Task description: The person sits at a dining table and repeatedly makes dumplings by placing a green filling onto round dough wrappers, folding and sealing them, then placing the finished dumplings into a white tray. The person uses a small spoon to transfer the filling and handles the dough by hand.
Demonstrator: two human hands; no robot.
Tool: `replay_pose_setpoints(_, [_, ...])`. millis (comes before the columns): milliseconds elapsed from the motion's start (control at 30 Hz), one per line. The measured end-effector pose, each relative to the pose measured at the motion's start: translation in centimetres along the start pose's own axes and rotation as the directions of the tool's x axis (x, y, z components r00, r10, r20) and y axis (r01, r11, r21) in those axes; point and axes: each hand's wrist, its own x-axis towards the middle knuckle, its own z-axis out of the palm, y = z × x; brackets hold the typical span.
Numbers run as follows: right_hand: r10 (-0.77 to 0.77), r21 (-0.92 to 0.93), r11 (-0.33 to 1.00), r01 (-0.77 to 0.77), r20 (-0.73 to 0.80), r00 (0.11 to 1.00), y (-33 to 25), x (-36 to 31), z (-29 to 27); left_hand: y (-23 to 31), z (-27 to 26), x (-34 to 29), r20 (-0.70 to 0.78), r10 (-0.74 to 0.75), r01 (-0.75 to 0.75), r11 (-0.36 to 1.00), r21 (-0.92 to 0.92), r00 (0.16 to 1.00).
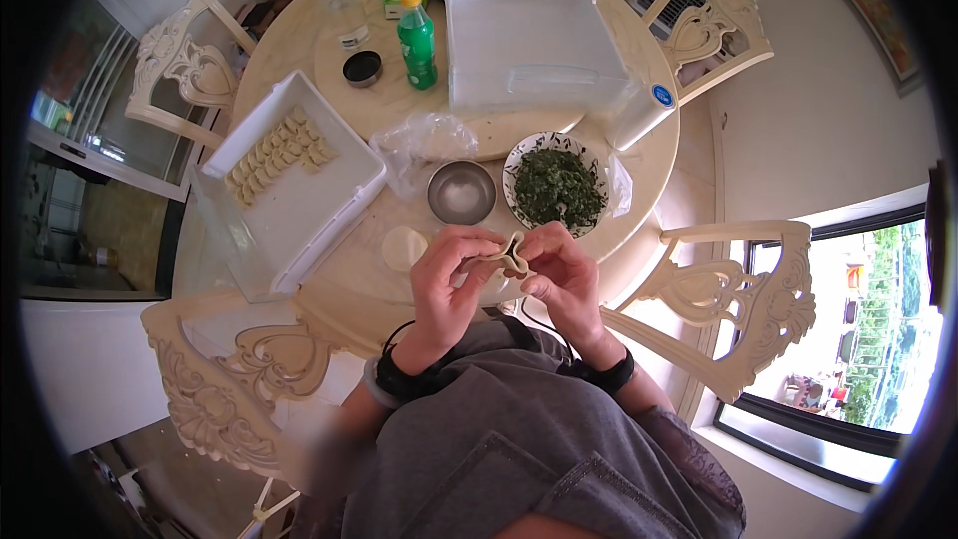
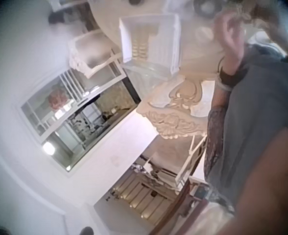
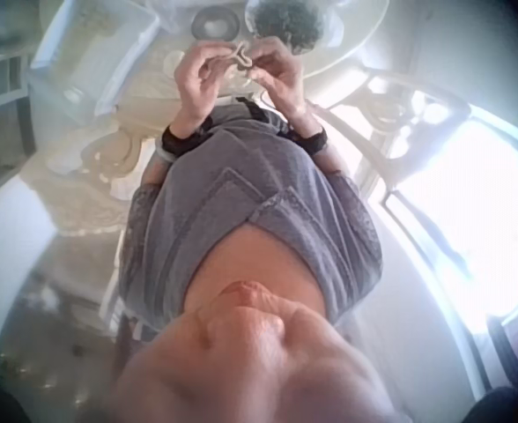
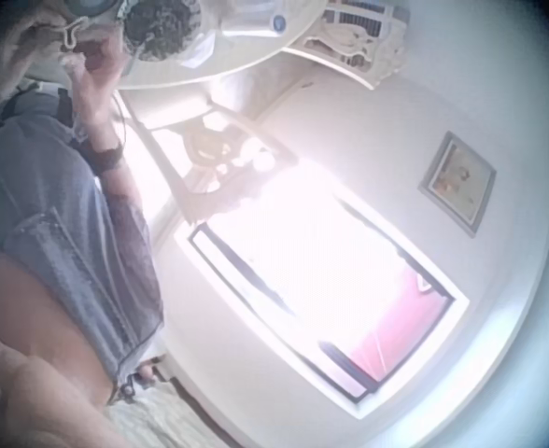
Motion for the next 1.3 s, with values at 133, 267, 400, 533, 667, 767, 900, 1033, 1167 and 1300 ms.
replay_pose_setpoints(133, [-0.042,-0.202,0.979,0.013,-0.138,0.990,-0.3,-0.2,1.0,0.0,0.0,0.1,-0.011,0.014,-0.013,0.999,0.045,1.000])
replay_pose_setpoints(267, [-0.110,-0.371,0.928,0.039,-0.173,0.979,-0.7,-0.5,1.4,-0.1,0.1,0.2,-0.003,0.033,-0.033,0.997,0.068,0.999])
replay_pose_setpoints(400, [-0.166,-0.381,0.918,0.113,-0.110,0.980,-0.4,-0.5,1.4,0.4,0.3,0.5,-0.021,0.038,-0.038,0.999,0.030,0.999])
replay_pose_setpoints(533, [-0.128,-0.340,0.937,0.080,-0.120,0.985,-0.4,-0.4,1.5,0.2,0.3,0.3,-0.040,0.029,-0.028,0.999,0.027,0.999])
replay_pose_setpoints(667, [-0.110,-0.320,0.945,0.066,-0.121,0.987,-0.3,-0.4,1.5,0.4,0.3,0.2,-0.055,0.018,-0.013,0.996,0.092,0.998])
replay_pose_setpoints(767, [0.019,-0.189,0.980,-0.064,-0.234,0.972,-0.9,-0.3,2.1,0.3,0.0,0.2,-0.031,0.055,-0.050,0.988,0.147,0.998])
replay_pose_setpoints(900, [-0.028,-0.237,0.971,-0.013,-0.167,0.986,-0.5,-0.3,1.9,0.7,-0.2,0.2,0.002,0.052,-0.052,0.993,0.108,0.999])
replay_pose_setpoints(1033, [-0.084,-0.346,0.937,0.048,-0.088,0.993,-0.4,-0.7,1.3,0.6,-0.6,0.2,0.042,0.054,-0.058,0.992,0.116,0.998])
replay_pose_setpoints(1167, [-0.104,-0.454,0.887,0.087,-0.012,0.995,-0.7,-0.6,1.0,0.7,-0.7,0.2,0.053,0.050,-0.056,0.991,0.122,0.997])
replay_pose_setpoints(1300, [-0.123,-0.454,0.883,0.119,0.020,0.992,-0.6,-0.5,0.8,0.8,-0.9,0.4,0.065,0.088,-0.100,0.972,0.212,0.994])
